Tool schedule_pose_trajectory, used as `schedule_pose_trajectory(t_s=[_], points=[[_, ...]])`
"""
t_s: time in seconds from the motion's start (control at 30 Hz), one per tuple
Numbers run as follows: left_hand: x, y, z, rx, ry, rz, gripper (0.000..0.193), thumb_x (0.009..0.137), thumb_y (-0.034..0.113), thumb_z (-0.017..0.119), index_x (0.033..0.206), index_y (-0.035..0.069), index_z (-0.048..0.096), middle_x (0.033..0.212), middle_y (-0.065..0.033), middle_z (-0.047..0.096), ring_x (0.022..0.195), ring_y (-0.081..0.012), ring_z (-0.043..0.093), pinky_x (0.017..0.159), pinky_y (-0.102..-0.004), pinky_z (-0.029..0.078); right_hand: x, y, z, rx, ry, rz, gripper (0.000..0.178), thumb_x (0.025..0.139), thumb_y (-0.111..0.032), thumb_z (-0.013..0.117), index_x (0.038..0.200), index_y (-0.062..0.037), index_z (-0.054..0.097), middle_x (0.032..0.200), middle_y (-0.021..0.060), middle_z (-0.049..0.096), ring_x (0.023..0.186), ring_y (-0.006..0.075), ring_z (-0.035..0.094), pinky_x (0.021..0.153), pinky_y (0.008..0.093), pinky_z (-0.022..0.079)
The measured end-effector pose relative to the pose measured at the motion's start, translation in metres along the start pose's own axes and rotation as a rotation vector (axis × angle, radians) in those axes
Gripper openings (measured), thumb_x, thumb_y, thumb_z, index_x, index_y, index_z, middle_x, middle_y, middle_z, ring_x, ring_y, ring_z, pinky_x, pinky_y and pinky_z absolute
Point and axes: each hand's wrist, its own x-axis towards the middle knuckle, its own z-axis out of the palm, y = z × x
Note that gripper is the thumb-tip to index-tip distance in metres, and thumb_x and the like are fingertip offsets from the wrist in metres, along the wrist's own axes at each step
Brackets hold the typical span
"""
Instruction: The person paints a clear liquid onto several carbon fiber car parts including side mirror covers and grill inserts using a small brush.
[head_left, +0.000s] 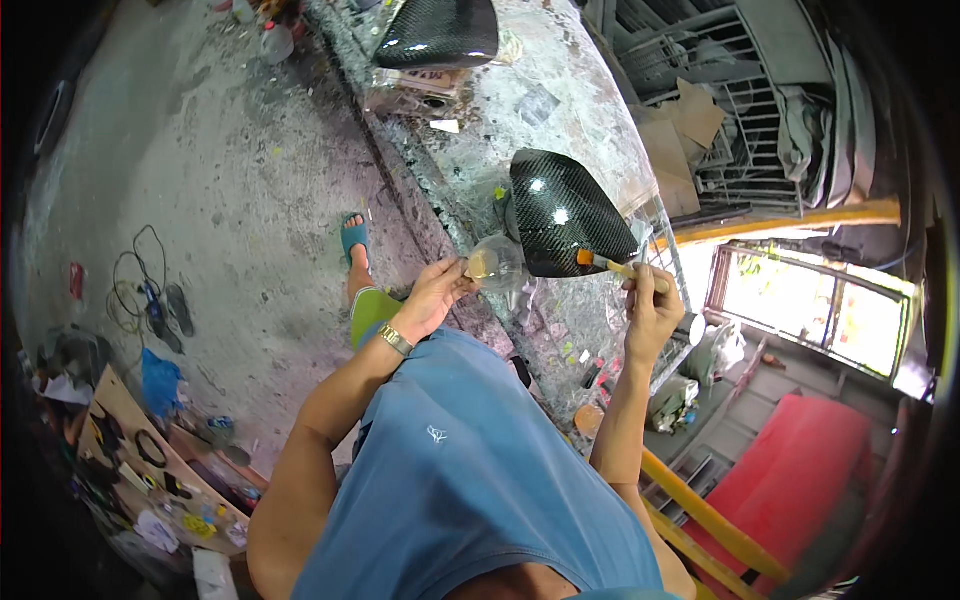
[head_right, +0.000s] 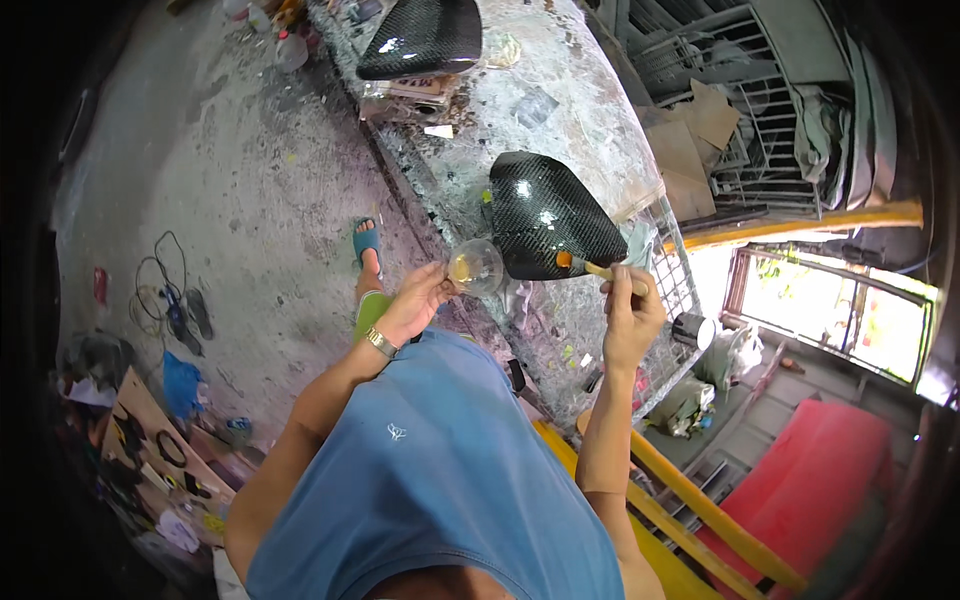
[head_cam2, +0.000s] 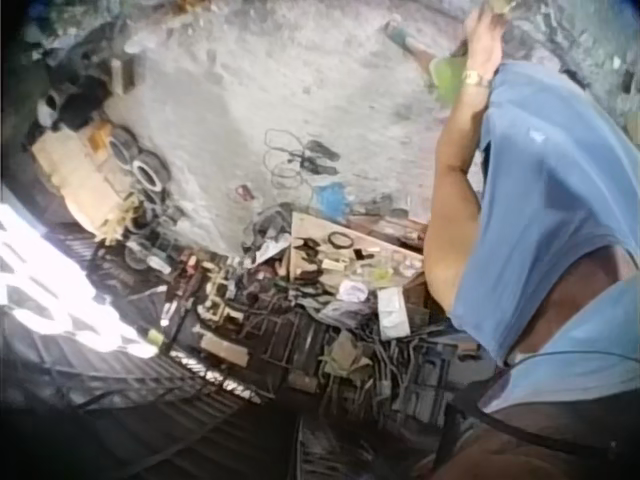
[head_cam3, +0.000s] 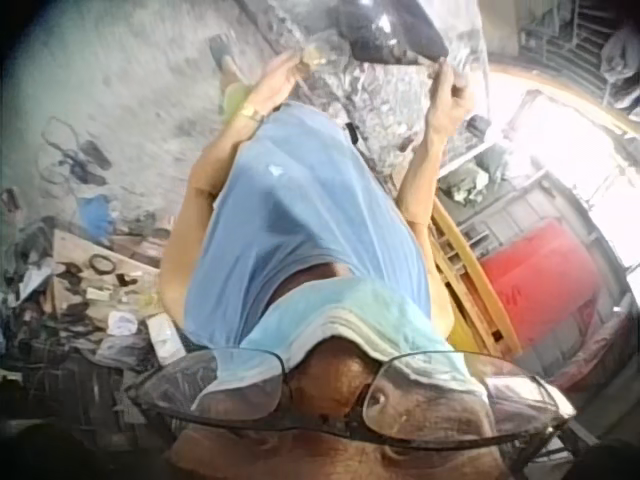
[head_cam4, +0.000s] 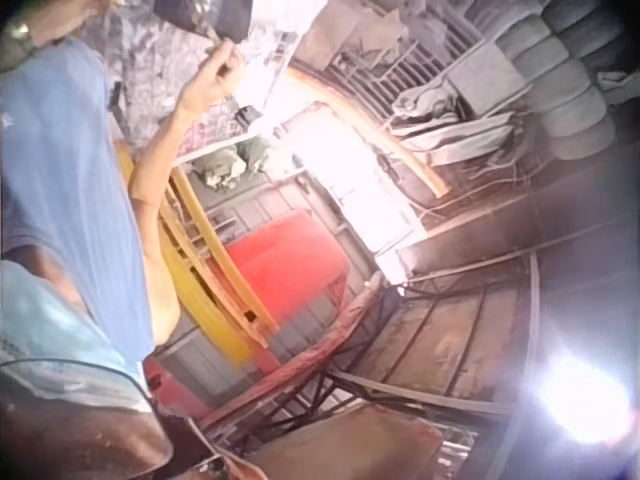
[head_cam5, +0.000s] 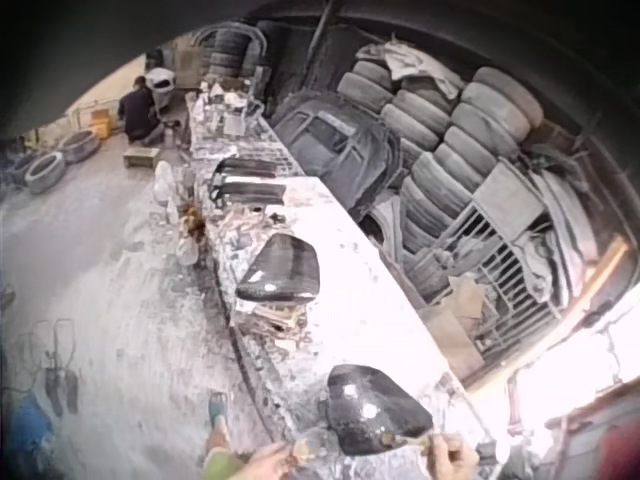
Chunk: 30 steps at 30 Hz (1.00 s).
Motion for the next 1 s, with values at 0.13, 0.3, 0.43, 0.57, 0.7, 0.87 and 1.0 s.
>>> schedule_pose_trajectory(t_s=[0.13,0.3,0.43,0.57,0.7,0.87,1.0], points=[[0.003,-0.006,-0.001,-0.004,-0.007,-0.004,0.02,0.095,0.018,0.052,0.105,0.001,0.056,0.101,-0.0073,0.062,0.085,-0.0137,0.062,0.08,-0.0257,0.052,-0.023,-0.001,0.021,0.033,-0.151,-0.01,0.01,0.09,-0.009,0.058,0.09,-0.0008,0.064,0.067,0.001,0.059,0.05,0.0018,0.044,0.044,0.0173,0.032],[0.002,-0.012,-0.001,-0.009,-0.025,0.017,0.02,0.095,0.018,0.052,0.106,0.001,0.056,0.101,-0.0073,0.062,0.086,-0.0145,0.062,0.079,-0.0251,0.051,-0.021,0.017,0.021,-0.029,-0.155,-0.063,0.008,0.089,-0.008,0.06,0.09,-0.0023,0.064,0.068,0.0002,0.06,0.051,0.0017,0.043,0.045,0.018,0.032],[0.003,-0.013,-0.001,0.002,-0.021,0.017,0.021,0.095,0.018,0.051,0.107,0.001,0.055,0.101,-0.0072,0.062,0.085,-0.0149,0.063,0.078,-0.0248,0.051,-0.014,0.011,-0.006,0.008,-0.004,-0.039,0.011,0.091,-0.01,0.057,0.091,-0.0009,0.063,0.068,0.0016,0.06,0.049,0.0006,0.041,0.043,0.0167,0.03],[0.005,-0.016,0.0,0.007,-0.043,0.015,0.021,0.095,0.019,0.051,0.106,0.001,0.055,0.1,-0.007,0.062,0.085,-0.0145,0.063,0.077,-0.0248,0.051,-0.036,0.02,0.008,-0.001,-0.15,-0.105,0.012,0.09,-0.008,0.058,0.094,0.0011,0.064,0.071,0.0048,0.063,0.046,0.0021,0.041,0.041,0.0175,0.03],[0.008,-0.016,0.001,0.019,-0.062,-0.001,0.021,0.096,0.018,0.051,0.106,0.001,0.055,0.099,-0.0066,0.061,0.085,-0.0136,0.062,0.078,-0.0248,0.05,-0.04,0.037,0.021,-0.025,-0.189,-0.098,0.01,0.088,-0.005,0.059,0.093,0.0001,0.066,0.07,0.0024,0.063,0.051,0.0013,0.044,0.045,0.0175,0.034],[0.01,-0.018,0.001,0.039,-0.059,0.035,0.02,0.097,0.018,0.048,0.105,0.001,0.055,0.093,-0.0049,0.06,0.083,-0.0109,0.059,0.078,-0.0244,0.049,-0.032,0.037,-0.005,0.038,-0.102,-0.053,0.011,0.089,-0.007,0.059,0.094,0.0001,0.065,0.071,0.0038,0.063,0.048,0.0017,0.043,0.042,0.0165,0.031],[0.004,-0.012,0.012,0.045,-0.084,0.032,0.019,0.097,0.017,0.048,0.104,0.001,0.055,0.091,-0.0045,0.06,0.081,-0.0104,0.059,0.077,-0.0245,0.049,-0.014,0.048,-0.032,0.088,-0.034,0.01,0.012,0.091,-0.01,0.057,0.095,0.0002,0.063,0.072,0.0056,0.063,0.046,0.002,0.04,0.04,0.0173,0.029]])
